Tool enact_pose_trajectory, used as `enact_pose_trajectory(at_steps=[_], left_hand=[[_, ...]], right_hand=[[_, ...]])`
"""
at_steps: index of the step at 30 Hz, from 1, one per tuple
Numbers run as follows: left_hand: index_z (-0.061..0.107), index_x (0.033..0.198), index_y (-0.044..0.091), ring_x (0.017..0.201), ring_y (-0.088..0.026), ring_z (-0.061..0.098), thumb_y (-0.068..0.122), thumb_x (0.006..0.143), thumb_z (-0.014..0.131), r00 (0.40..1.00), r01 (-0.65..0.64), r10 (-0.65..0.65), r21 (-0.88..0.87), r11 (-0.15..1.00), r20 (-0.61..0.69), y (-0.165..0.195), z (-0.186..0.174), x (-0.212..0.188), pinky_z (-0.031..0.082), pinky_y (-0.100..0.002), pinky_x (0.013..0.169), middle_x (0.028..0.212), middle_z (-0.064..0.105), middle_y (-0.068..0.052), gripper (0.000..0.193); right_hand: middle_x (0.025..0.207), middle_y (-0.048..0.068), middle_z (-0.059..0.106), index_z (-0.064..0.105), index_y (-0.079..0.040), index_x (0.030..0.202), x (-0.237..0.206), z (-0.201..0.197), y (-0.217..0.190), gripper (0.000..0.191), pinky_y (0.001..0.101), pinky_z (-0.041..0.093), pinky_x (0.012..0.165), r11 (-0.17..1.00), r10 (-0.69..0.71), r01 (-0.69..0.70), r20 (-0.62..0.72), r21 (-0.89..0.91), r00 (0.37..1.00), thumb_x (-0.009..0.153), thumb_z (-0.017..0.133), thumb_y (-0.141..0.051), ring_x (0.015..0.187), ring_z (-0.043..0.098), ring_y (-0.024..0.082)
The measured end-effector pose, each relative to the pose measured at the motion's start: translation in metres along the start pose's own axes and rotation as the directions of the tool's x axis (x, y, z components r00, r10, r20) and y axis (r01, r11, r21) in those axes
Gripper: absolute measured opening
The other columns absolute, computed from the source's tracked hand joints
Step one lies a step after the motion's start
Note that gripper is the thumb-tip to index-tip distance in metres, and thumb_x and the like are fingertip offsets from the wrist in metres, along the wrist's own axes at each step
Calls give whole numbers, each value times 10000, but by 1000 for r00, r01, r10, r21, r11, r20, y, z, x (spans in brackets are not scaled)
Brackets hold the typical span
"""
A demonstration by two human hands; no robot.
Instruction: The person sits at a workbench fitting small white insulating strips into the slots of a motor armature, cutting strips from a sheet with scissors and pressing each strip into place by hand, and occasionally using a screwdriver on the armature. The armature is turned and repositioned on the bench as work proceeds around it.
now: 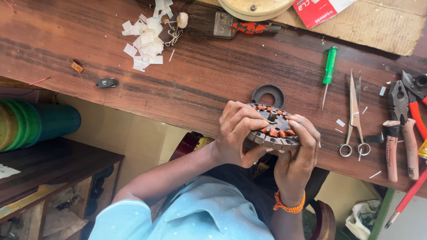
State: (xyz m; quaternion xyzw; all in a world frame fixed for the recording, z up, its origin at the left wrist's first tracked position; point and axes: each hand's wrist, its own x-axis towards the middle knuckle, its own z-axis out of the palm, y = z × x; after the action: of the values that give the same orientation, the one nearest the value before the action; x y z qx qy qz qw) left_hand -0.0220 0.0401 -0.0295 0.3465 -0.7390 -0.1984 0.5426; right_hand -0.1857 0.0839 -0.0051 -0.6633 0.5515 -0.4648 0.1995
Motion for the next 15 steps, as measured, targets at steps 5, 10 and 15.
enact_pose_trajectory(at_steps=[5, 10, 15], left_hand=[[609, 1127, 73, 1028, -279, 656, 275, 809, 841, 1000, -6, 6, 12, 1000, 14, 0, -1, -3, 488, -442, 965, 1100, 667, -71, 443], [609, 1111, 75, 1015, -280, 654, 289, 808, 848, 1000, -16, 16, 26, 1000, 16, -1, 0, -4, 483, -443, 949, 1079, 663, -72, 441], [602, 1108, 69, 1021, -289, 652, 297, 809, 852, 999, -37, 36, 49, 998, 26, 0, 0, -5, 484, -450, 948, 1069, 658, -72, 452]], right_hand=[[1479, 193, 547, 512, -28, 1356, -5, -4, 5, 376, 392, 521, 1089, 999, -17, 19, 38, -38, 999, 1154, 499, -345, 1309, 600, 328], [1475, 198, 546, 518, -30, 1303, -6, -6, 7, 365, 396, 510, 1103, 999, -28, 29, 64, -18, 998, 1159, 501, -366, 1312, 591, 326], [1462, 196, 553, 523, -23, 1282, -7, -6, 6, 328, 392, 508, 1098, 999, -29, 30, 59, -20, 998, 1140, 520, -319, 1342, 588, 333]])
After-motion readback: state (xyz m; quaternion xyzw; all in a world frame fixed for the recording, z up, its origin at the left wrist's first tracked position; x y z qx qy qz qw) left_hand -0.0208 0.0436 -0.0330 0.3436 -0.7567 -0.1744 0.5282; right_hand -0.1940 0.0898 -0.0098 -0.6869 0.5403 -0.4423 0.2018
